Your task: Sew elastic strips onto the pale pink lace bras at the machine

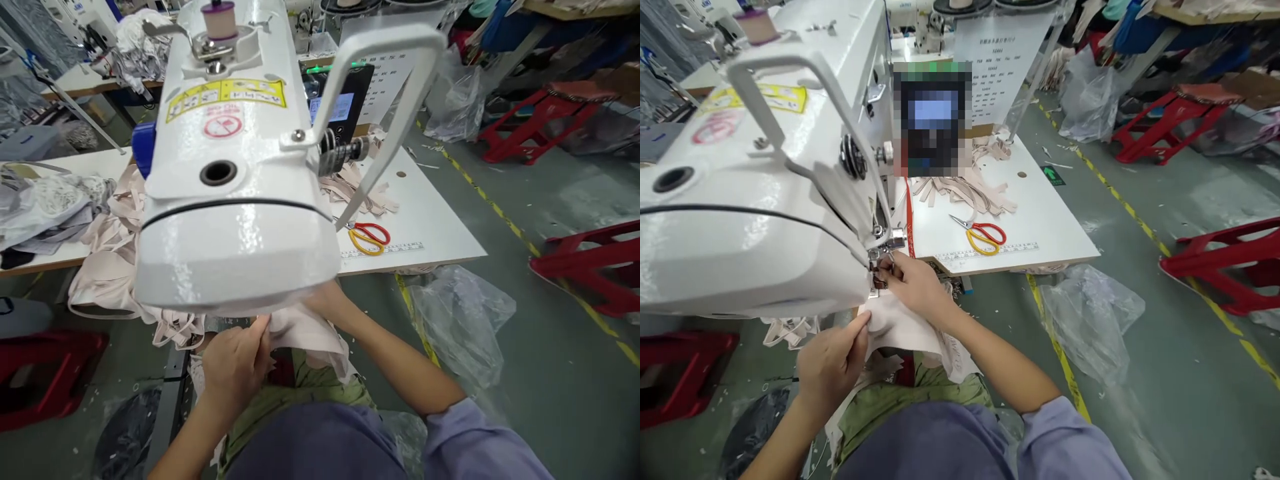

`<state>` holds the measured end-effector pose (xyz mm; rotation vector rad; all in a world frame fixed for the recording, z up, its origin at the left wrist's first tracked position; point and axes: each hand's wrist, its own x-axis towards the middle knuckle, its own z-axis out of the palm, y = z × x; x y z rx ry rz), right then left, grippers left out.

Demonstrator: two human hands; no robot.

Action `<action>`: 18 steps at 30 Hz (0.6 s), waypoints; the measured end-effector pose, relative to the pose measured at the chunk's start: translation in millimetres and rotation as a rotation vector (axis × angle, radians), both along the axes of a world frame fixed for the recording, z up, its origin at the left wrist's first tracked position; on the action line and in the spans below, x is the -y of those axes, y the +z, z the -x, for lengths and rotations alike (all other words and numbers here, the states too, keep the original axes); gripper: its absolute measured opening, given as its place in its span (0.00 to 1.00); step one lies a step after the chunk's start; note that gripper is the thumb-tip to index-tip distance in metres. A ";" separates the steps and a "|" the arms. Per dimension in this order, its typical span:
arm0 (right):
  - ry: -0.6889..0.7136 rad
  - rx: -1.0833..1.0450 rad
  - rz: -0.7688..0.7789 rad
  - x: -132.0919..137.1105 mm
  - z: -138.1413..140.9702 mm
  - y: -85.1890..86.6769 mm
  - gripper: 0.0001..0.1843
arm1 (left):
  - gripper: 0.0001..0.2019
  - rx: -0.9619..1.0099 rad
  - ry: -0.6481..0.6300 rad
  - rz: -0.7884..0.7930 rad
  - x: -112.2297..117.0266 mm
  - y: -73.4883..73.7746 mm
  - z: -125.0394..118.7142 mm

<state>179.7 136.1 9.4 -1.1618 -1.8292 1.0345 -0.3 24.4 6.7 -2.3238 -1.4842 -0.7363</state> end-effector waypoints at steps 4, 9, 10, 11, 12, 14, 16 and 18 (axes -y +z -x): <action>0.005 -0.028 0.001 -0.8 -2.0 -3.5 0.09 | 0.08 -0.047 -0.013 -0.008 -0.7 2.2 -0.5; 0.019 -0.047 0.006 0.8 -7.3 -0.4 0.10 | 0.08 -0.056 -0.058 -0.028 -1.7 3.0 -2.9; 0.020 -0.050 0.019 1.0 -8.2 0.6 0.10 | 0.08 -0.062 -0.061 -0.024 -1.9 2.9 -3.9; 0.017 -0.053 0.035 1.1 -8.9 1.5 0.10 | 0.08 -0.066 -0.067 -0.025 -2.2 2.9 -4.9; 0.015 -0.056 0.052 1.1 -9.5 2.4 0.11 | 0.08 -0.070 -0.074 -0.026 -2.6 2.8 -6.0; 0.010 -0.066 0.079 0.7 -10.4 4.0 0.10 | 0.08 -0.077 -0.096 -0.037 -3.5 2.6 -8.1; 0.007 -0.077 0.090 0.0 -11.1 5.2 0.09 | 0.09 -0.082 -0.121 -0.045 -4.5 2.5 -10.0; 0.003 -0.085 0.086 -0.8 -12.0 5.6 0.08 | 0.11 -0.086 -0.144 -0.039 -5.3 2.9 -11.9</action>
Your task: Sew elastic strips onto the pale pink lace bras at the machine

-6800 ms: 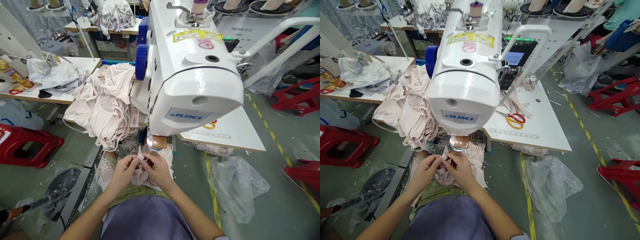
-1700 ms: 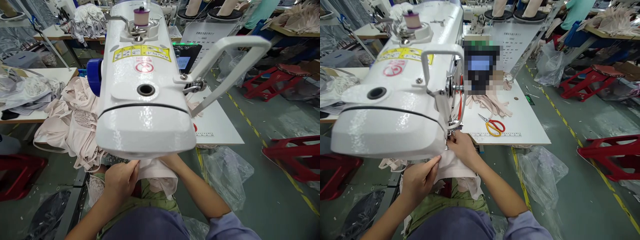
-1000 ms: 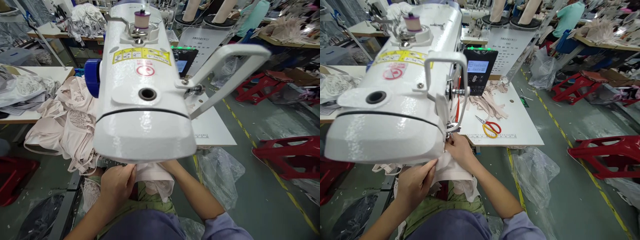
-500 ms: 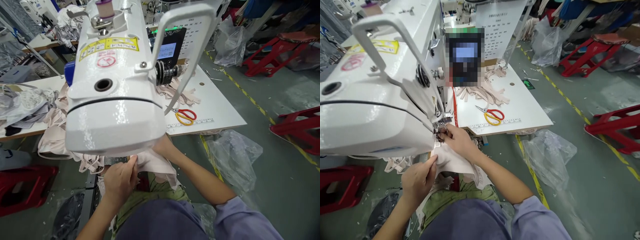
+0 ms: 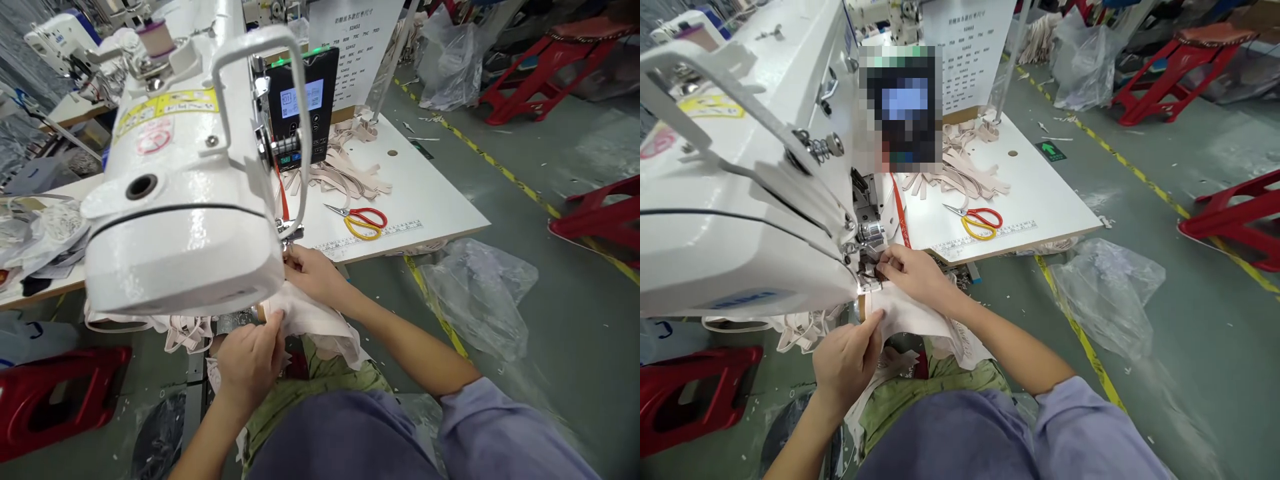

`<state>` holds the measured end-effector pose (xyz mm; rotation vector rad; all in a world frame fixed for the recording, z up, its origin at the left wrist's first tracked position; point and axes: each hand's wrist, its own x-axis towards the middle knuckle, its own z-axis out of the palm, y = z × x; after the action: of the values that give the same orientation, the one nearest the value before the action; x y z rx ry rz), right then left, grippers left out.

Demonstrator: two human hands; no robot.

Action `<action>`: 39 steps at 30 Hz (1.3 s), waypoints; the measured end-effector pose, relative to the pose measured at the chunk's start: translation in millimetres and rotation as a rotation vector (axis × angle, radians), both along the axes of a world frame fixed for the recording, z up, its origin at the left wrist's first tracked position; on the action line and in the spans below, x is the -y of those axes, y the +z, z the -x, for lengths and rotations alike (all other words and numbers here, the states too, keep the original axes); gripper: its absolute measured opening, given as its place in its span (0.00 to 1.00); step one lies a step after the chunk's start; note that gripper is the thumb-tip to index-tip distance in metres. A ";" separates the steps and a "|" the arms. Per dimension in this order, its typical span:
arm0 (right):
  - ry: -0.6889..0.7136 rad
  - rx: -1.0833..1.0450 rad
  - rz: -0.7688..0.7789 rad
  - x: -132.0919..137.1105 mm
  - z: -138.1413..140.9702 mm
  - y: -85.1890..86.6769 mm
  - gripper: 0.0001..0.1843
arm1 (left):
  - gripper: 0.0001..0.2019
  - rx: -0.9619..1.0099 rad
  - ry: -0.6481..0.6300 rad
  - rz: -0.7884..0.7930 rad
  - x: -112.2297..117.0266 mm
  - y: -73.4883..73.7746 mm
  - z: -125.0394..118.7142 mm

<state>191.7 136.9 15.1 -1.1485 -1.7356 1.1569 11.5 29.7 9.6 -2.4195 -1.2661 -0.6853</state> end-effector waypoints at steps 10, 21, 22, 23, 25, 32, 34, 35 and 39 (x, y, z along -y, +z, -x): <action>-0.048 0.025 -0.036 -2.8 -5.5 -8.9 0.07 | 0.12 -0.010 -0.040 0.070 1.5 2.6 -1.2; -0.001 -0.476 0.344 29.0 6.1 -21.8 0.17 | 0.13 0.466 0.247 0.389 14.6 8.9 11.8; 0.025 -0.583 0.456 37.5 7.4 -27.3 0.19 | 0.13 0.497 0.245 0.414 16.2 10.2 15.2; 0.039 -0.674 0.550 47.0 8.1 -32.9 0.19 | 0.12 0.519 0.236 0.451 18.3 11.4 18.7; 0.011 -0.760 0.625 67.5 7.9 -43.1 0.20 | 0.10 0.541 0.210 0.536 23.8 13.2 24.4; 0.075 -0.321 -0.270 127.2 -5.9 -59.7 0.03 | 0.16 0.189 -0.031 0.485 39.6 1.7 17.9; 0.153 -0.236 -0.523 134.5 -9.7 -63.1 0.10 | 0.05 0.128 -0.109 0.404 39.8 -5.2 17.9; 0.176 -0.208 -0.601 136.7 -11.1 -64.6 0.12 | 0.04 0.115 -0.131 0.360 39.8 -8.0 19.2; 0.213 -0.137 -0.703 140.1 -12.0 -64.2 0.12 | 0.06 0.145 -0.159 0.235 41.2 -10.4 25.0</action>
<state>203.7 -3.2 -49.1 -0.4574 -1.9530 0.6198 -13.5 -11.5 -0.8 -2.7286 -1.2829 -0.8091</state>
